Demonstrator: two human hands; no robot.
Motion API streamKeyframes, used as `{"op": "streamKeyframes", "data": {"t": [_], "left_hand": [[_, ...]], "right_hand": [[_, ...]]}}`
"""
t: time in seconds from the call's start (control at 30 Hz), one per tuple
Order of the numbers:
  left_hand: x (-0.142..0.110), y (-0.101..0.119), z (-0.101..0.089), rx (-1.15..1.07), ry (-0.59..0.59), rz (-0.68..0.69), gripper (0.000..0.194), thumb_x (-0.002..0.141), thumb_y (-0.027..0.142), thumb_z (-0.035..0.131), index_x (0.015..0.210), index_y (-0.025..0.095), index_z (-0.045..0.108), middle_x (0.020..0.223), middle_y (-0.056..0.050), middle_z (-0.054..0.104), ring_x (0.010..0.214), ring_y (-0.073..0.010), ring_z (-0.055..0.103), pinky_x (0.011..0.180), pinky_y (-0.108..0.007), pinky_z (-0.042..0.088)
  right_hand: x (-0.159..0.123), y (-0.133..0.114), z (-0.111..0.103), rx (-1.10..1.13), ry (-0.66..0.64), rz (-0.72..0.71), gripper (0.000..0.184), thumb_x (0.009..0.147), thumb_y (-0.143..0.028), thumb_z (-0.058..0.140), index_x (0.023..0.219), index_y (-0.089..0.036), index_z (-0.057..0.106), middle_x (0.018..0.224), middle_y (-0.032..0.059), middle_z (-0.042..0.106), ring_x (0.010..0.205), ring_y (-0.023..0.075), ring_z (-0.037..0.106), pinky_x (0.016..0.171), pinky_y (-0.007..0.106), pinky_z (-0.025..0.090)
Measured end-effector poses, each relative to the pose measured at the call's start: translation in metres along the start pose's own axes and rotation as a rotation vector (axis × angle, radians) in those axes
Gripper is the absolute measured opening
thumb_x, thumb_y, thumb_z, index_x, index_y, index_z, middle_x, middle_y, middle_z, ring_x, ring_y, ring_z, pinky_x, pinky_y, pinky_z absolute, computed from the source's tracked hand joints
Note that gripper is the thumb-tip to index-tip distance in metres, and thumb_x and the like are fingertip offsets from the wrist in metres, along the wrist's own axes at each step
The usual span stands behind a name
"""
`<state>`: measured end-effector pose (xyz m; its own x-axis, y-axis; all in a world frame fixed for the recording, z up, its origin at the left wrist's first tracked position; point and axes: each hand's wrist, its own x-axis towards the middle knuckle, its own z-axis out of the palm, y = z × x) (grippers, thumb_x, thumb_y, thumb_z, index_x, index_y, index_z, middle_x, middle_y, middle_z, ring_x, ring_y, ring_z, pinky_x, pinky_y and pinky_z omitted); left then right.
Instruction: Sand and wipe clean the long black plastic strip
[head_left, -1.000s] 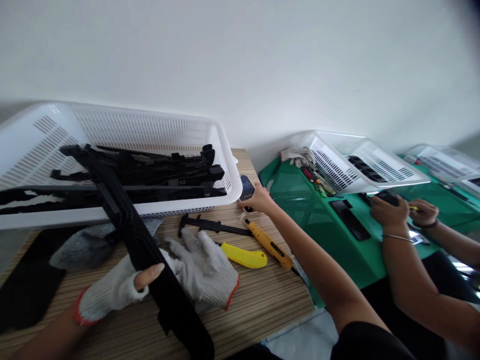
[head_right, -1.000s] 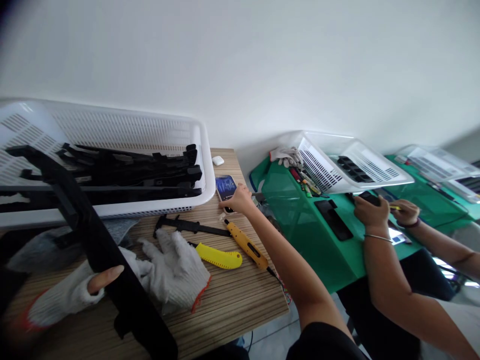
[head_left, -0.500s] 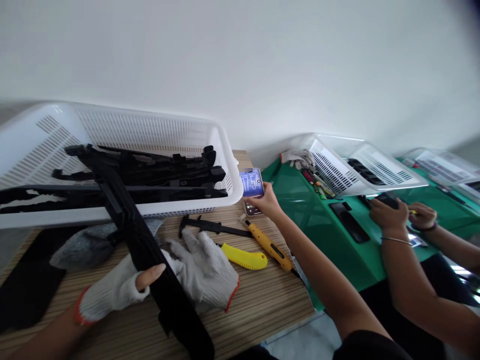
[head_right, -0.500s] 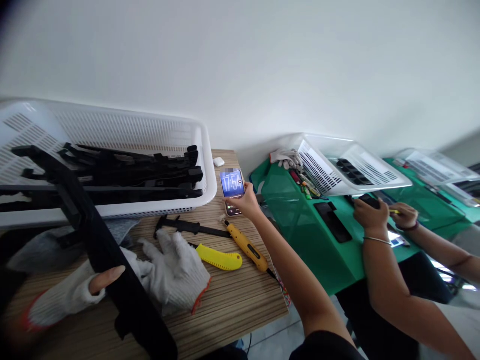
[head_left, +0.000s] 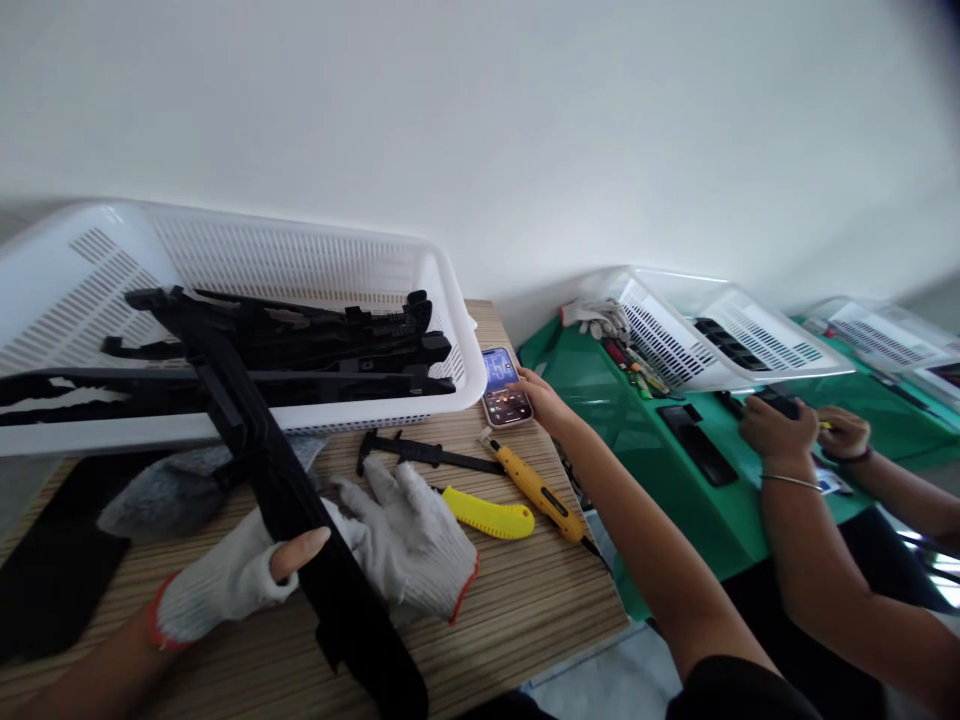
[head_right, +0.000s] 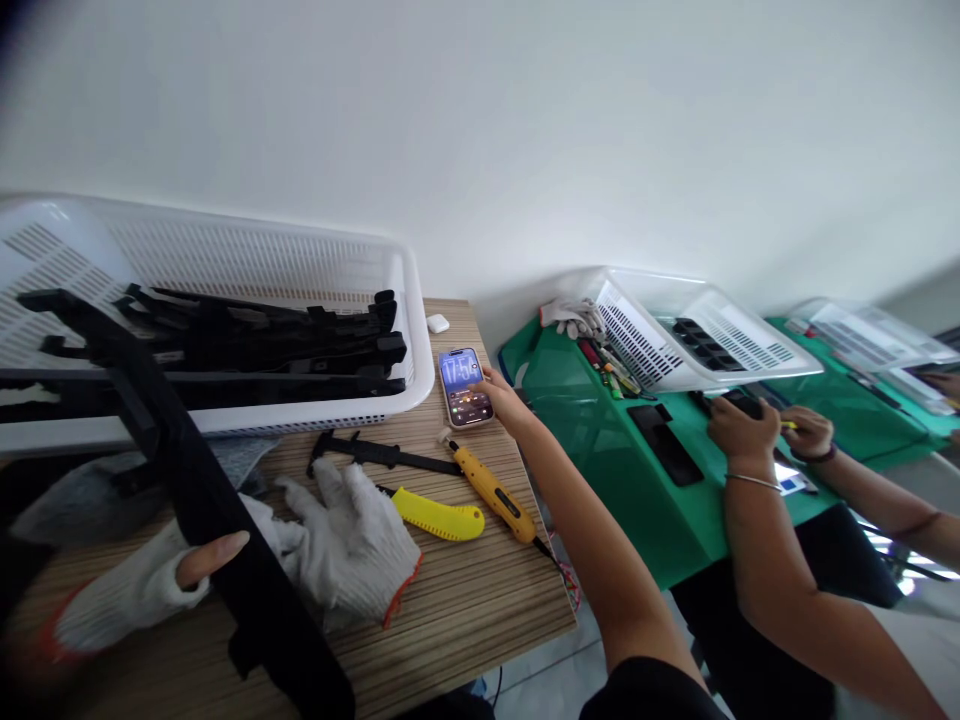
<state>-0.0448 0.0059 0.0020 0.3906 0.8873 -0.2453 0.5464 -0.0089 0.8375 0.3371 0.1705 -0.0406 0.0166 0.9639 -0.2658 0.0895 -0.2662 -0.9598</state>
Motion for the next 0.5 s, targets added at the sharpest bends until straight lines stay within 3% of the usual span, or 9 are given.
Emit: {"op": "streamKeyframes", "data": {"t": [0.2,0.4,0.5], "left_hand": [[-0.0012,0.0002,-0.0005,0.012,0.027,-0.021,0.048,0.080,0.070,0.044,0.067,0.025,0.056,0.069,-0.004,0.065,0.067,-0.0225,0.059,0.067,-0.032,0.057],[0.0006,-0.0004,0.0000,0.010,0.028,-0.041,0.048,0.079,0.070,0.044,0.068,0.025,0.057,0.070,-0.005,0.066,0.069,-0.0242,0.062,0.067,-0.033,0.058],[0.0003,0.0003,-0.0005,0.007,0.013,-0.013,0.047,0.081,0.068,0.043,0.069,0.025,0.059,0.071,-0.005,0.068,0.069,-0.0240,0.062,0.069,-0.033,0.059]], "right_hand": [[-0.0031,-0.0083,-0.0035,-0.005,-0.106,0.007,0.054,0.057,-0.027,0.076,0.110,-0.026,0.068,0.094,0.0013,0.081,0.087,0.0269,0.076,0.084,0.040,0.061],[0.0027,-0.0089,-0.0046,-0.085,-0.077,0.026,0.040,0.076,-0.048,0.062,0.108,-0.025,0.072,0.093,0.0051,0.079,0.088,0.0262,0.074,0.074,0.035,0.058],[0.0061,-0.0092,-0.0062,-0.171,-0.036,0.048,0.037,0.079,-0.050,0.060,0.104,-0.026,0.073,0.089,0.0038,0.077,0.081,0.0239,0.072,0.068,0.032,0.055]]}}
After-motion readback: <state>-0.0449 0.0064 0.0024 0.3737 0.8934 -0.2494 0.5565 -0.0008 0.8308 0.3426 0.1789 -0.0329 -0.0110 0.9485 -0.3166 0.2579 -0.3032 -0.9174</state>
